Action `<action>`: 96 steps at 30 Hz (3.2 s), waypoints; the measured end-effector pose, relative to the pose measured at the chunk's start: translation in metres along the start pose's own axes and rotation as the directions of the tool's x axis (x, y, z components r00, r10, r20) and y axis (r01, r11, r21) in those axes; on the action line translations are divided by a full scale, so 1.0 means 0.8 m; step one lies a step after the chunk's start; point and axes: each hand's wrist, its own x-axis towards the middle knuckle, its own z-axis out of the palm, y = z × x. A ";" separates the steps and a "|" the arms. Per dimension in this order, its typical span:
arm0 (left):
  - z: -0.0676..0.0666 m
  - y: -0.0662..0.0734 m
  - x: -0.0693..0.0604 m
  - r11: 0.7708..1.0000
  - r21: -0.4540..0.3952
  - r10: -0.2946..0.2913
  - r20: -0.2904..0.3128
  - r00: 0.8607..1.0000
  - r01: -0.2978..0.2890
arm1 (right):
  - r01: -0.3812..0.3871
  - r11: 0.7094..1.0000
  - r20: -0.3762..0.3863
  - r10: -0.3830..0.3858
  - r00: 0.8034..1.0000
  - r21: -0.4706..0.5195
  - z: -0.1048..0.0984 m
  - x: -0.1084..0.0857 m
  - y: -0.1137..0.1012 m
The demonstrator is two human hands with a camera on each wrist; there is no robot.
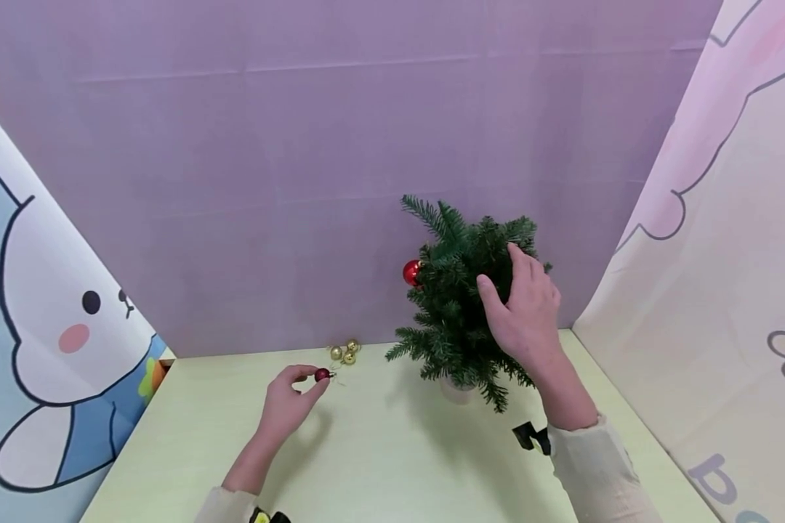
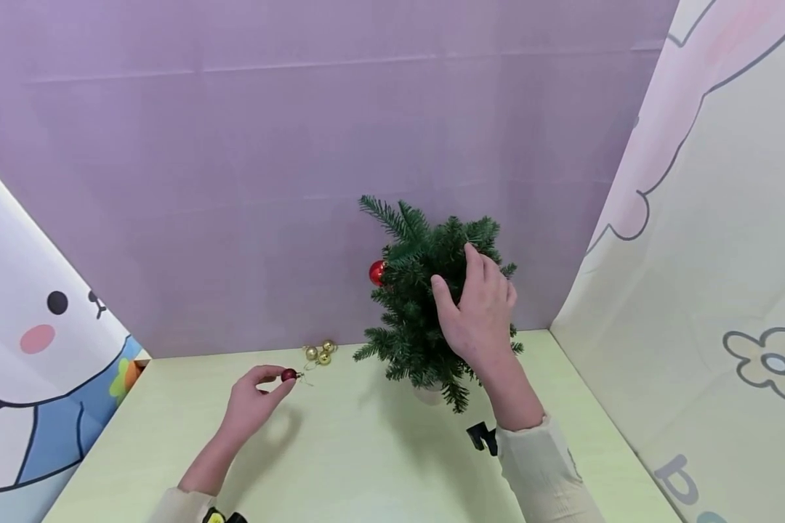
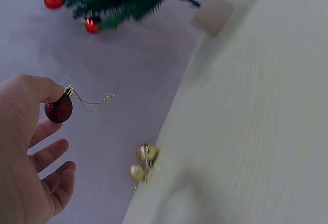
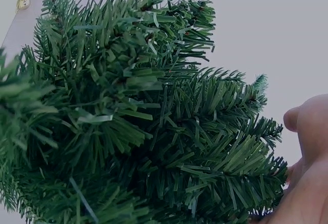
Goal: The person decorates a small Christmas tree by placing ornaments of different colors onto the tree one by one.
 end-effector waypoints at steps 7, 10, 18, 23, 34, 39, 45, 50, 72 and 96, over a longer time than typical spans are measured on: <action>0.018 0.049 -0.028 0.996 -0.077 0.033 -0.027 0.999 -0.035 | 0.025 1.000 -0.009 -0.025 1.000 0.014 -0.003 0.001 0.004; 0.027 0.065 -0.034 0.993 -0.107 0.049 -0.032 0.998 -0.052 | 0.029 0.999 -0.028 -0.028 0.999 0.019 -0.002 0.000 0.007; 0.050 0.088 -0.048 0.977 -0.206 0.054 -0.041 0.998 -0.062 | 0.058 0.998 -0.073 -0.056 0.996 0.026 0.001 -0.002 0.014; 0.066 0.111 -0.065 0.969 -0.242 0.037 -0.062 0.997 -0.051 | 0.086 0.995 -0.053 -0.083 0.995 0.052 0.000 -0.007 0.019; 0.099 0.165 -0.084 0.947 -0.316 0.023 -0.103 0.994 -0.055 | 0.214 0.975 -0.139 -0.203 0.969 0.067 -0.009 -0.019 0.023; 0.106 0.176 -0.083 0.930 -0.363 0.004 -0.129 0.992 -0.051 | 0.347 0.937 -0.275 -0.321 0.906 0.050 -0.009 -0.031 0.014; 0.112 0.185 -0.084 0.920 -0.387 0.010 -0.139 0.990 -0.064 | 0.282 0.959 -0.242 -0.270 0.932 0.018 -0.005 -0.029 0.024; 0.114 0.186 -0.086 0.924 -0.376 0.021 -0.141 0.990 -0.073 | 0.250 0.968 -0.218 -0.238 0.947 0.029 -0.002 -0.037 0.030; 0.102 0.235 -0.090 0.907 -0.415 0.035 -0.090 0.995 -0.069 | 0.646 0.739 -0.177 -0.621 0.763 0.192 0.040 -0.118 0.019; 0.109 0.207 -0.083 0.777 -0.630 0.050 0.084 0.995 0.014 | 0.694 0.718 -0.217 -0.687 0.694 -0.051 0.080 -0.109 0.025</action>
